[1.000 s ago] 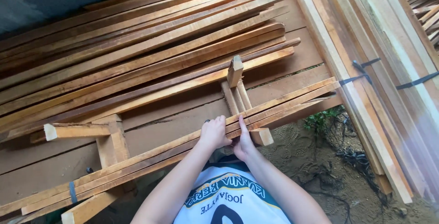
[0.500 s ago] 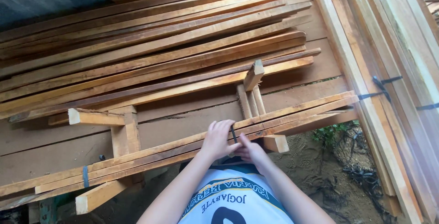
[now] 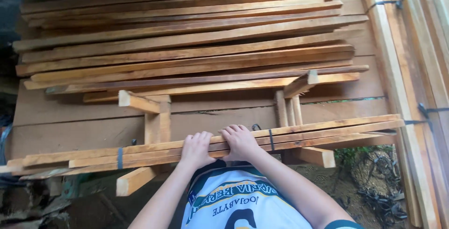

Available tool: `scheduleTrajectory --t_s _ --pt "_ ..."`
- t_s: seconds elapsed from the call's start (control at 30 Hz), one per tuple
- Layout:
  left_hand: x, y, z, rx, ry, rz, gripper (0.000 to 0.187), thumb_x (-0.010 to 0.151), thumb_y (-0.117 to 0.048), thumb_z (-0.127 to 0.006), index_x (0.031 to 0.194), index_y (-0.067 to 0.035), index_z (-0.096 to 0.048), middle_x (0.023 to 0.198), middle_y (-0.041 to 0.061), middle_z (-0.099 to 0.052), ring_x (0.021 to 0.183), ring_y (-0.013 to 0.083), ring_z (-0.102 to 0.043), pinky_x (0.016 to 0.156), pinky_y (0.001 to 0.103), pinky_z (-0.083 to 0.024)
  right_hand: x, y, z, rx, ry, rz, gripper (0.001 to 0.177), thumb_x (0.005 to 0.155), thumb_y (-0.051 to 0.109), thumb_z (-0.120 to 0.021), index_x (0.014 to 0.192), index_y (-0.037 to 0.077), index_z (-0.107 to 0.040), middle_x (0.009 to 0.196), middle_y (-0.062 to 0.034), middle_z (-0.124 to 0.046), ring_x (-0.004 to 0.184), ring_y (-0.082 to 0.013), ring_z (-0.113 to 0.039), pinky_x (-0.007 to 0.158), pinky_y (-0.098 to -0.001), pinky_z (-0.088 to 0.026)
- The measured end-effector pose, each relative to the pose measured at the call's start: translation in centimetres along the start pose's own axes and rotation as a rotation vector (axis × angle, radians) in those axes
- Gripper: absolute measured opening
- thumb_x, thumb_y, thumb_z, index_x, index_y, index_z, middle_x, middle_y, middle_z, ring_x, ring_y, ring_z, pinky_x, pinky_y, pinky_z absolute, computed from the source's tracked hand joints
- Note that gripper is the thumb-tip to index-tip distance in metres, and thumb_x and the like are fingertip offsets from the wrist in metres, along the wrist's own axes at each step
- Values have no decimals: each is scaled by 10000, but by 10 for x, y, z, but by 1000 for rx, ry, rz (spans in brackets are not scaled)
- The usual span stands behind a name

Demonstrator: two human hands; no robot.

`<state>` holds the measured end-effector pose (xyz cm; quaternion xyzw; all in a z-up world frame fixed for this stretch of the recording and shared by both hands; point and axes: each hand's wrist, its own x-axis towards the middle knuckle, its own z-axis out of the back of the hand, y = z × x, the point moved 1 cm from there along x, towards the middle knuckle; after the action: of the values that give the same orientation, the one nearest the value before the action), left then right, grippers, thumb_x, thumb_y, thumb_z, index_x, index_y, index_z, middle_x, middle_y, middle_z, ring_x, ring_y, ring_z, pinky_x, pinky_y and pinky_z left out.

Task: Organizing, sorting, and stacking thin wooden strips on a workbench in a workshop.

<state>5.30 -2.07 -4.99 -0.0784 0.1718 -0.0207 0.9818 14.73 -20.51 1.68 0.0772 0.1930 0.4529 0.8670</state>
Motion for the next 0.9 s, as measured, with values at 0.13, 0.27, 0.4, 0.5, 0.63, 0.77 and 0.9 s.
scheduleTrajectory --t_s 0.13,0.27,0.4,0.5,0.63,0.77,0.9 --pt "1 -2 -2 -38 -33 13 771 472 -529 -812 1156 -271 -564 1056 -80 -584 1047 182 -629 895 392 -488 7 -2 -12 1 5 29 771 534 593 -776 1128 127 -617 1114 -62 -705 1226 -263 -627 1019 -414 -490" --pt "-4 -3 -4 -72 -97 -23 789 460 -508 -800 1169 -269 -554 1040 -76 -567 1041 176 -611 902 385 -466 5 -3 -22 33 11 -24 680 538 575 -752 1063 167 -614 952 -34 -699 987 -267 -716 823 -403 -570" --pt "-22 -7 28 -236 -194 -117 838 608 -441 -837 1354 -216 -526 1274 -24 -585 1309 176 -533 1041 376 -408 5 -1 -6 38 84 -55 803 554 687 -745 1169 185 -628 1005 -44 -732 1015 -258 -733 852 -397 -585" --pt "-44 3 45 -606 -202 -116 579 781 -262 -755 1330 -188 -588 1402 -5 -599 1406 218 -489 1192 430 -292 12 12 35 200 358 -199 833 749 836 -583 1305 220 -661 1065 -170 -772 1092 -374 -719 961 -494 -555" --pt "-76 22 58 -1133 -274 264 74 898 -281 -764 853 -225 -784 822 -22 -791 937 211 -767 788 316 -616 51 12 40 420 601 -440 907 826 923 -364 1286 229 -722 1323 -135 -704 1329 -335 -595 1113 -452 -475" --pt "-102 32 61 -1591 226 806 426 985 -427 -596 1031 -30 -746 1044 165 -803 1048 235 -763 915 356 -602 87 3 14 480 864 -566 1070 768 924 -327 1448 141 -592 1592 -148 -440 1506 -375 -372 1235 -570 -275" --pt "-107 38 -6 -2085 392 983 1051 837 -666 -569 1487 149 -432 1488 372 -536 1390 419 -561 1143 433 -439 106 -16 -48 454 973 -679 1103 694 919 -472 1502 173 -556 1641 -87 -400 1481 -379 -419 1211 -586 -314"
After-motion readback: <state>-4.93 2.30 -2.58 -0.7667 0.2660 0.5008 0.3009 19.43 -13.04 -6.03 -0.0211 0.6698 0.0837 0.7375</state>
